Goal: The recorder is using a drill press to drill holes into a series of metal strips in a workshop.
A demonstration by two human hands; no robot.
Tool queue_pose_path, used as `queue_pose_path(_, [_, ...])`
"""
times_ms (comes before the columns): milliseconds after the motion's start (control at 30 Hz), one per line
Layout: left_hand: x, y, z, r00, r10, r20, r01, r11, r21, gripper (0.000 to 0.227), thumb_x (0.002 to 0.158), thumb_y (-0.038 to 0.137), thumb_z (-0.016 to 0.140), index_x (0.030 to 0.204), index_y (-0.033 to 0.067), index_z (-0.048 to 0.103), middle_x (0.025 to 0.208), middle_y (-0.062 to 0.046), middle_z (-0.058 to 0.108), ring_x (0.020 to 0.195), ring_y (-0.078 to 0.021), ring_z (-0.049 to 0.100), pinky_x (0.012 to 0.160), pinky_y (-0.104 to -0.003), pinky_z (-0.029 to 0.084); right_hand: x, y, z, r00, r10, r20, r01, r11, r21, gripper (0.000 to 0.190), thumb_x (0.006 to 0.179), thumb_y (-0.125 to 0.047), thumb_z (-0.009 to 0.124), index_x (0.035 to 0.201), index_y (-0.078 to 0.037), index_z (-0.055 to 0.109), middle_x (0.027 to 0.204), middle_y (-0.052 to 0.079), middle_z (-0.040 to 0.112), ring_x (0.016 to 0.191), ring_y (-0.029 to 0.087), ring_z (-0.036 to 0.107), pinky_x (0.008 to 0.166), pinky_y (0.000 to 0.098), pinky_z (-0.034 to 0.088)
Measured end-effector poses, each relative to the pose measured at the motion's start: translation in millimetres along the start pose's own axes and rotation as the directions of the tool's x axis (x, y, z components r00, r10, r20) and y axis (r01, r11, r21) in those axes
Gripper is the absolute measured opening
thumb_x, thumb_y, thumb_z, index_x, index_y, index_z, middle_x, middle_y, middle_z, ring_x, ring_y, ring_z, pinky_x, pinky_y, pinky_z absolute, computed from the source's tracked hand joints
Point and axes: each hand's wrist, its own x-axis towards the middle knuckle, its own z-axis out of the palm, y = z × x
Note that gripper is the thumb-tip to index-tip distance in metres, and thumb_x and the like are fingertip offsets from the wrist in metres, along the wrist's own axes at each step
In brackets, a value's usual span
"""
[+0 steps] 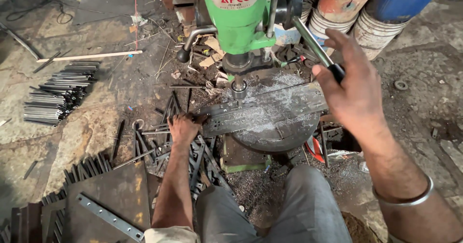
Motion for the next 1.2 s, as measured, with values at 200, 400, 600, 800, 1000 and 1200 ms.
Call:
queue_pose_path(200, [-4.3, 2.6, -5.8, 1.0, 0.016, -0.014, -0.017, 1.0, -0.02, 0.075, 0.087, 0.076, 0.056, 0.133, 0.0177, 0.068, 0.146, -0.013, 0.056, 0.142, -0.0299, 0.044, 0.124, -0.059, 0.017, -22.4, 7.9, 36.6, 0.906, 0.411, 0.102, -0.414, 0.91, 0.014, 0.072, 0.099, -0.015, 0.07, 0.161, -0.009, 0.036, 0.117, 0.018, 0.067, 0.081, 0.028, 0.07, 0.069, 0.0416, 0.056])
queue_pose_path(400, [-8.7, 9.1, -14.1, 1.0, 0.005, -0.007, -0.005, 1.0, -0.031, 0.076, 0.089, 0.078, 0.053, 0.129, 0.0163, 0.07, 0.147, -0.014, 0.056, 0.144, -0.0309, 0.044, 0.126, -0.058, 0.016, -52.6, 79.4, 112.2, 0.995, 0.096, -0.025, -0.097, 0.994, -0.044, 0.084, 0.087, -0.01, 0.078, 0.158, -0.003, 0.034, 0.115, 0.016, 0.07, 0.103, 0.036, 0.068, 0.085, 0.0472, 0.055])
queue_pose_path(600, [-5.8, 3.1, -9.3, 0.998, -0.021, 0.061, 0.025, 0.997, -0.078, 0.069, 0.094, 0.072, 0.049, 0.13, 0.018, 0.071, 0.143, -0.012, 0.061, 0.142, -0.0273, 0.048, 0.128, -0.058, 0.017, -54.3, 86.4, 114.8, 0.988, 0.152, 0.033, -0.151, 0.988, -0.041, 0.084, 0.09, -0.011, 0.075, 0.159, 0.001, 0.029, 0.115, 0.019, 0.069, 0.103, 0.041, 0.069, 0.081, 0.0495, 0.056])
queue_pose_path(800, [-3.1, 0.8, -5.2, 1.0, 0.01, -0.004, -0.01, 0.998, -0.057, 0.069, 0.093, 0.072, 0.052, 0.128, 0.0166, 0.071, 0.143, -0.014, 0.059, 0.139, -0.029, 0.048, 0.124, -0.059, 0.018, -47.7, 69.1, 94.6, 0.991, 0.118, 0.055, -0.114, 0.991, -0.072, 0.087, 0.09, -0.018, 0.077, 0.157, 0.005, 0.028, 0.115, 0.026, 0.066, 0.097, 0.041, 0.068, 0.079, 0.0502, 0.056])
queue_pose_path(1000, [0.4, -3.0, 2.4, 0.996, 0.054, -0.07, -0.055, 0.998, -0.025, 0.074, 0.088, 0.076, 0.057, 0.124, 0.0137, 0.073, 0.14, -0.014, 0.062, 0.137, -0.0302, 0.051, 0.122, -0.056, 0.022, -7.9, -7.0, 7.4, 0.974, 0.208, 0.087, -0.197, 0.974, -0.112, 0.07, 0.096, -0.024, 0.074, 0.155, -0.005, 0.043, 0.1, 0.021, 0.069, 0.084, 0.034, 0.07, 0.07, 0.0456, 0.054])
queue_pose_path(1200, [-15.4, 3.0, -18.6, 0.996, 0.044, 0.073, -0.048, 0.997, 0.062, 0.07, 0.089, 0.074, 0.058, 0.116, 0.0125, 0.076, 0.12, -0.017, 0.073, 0.117, -0.0307, 0.066, 0.109, -0.05, 0.043, 3.3, -8.1, -1.6, 0.999, -0.046, -0.023, 0.041, 0.982, -0.185, 0.033, 0.1, -0.023, 0.078, 0.127, -0.005, 0.071, 0.114, 0.016, 0.071, 0.096, 0.035, 0.071, 0.08, 0.0444, 0.054])
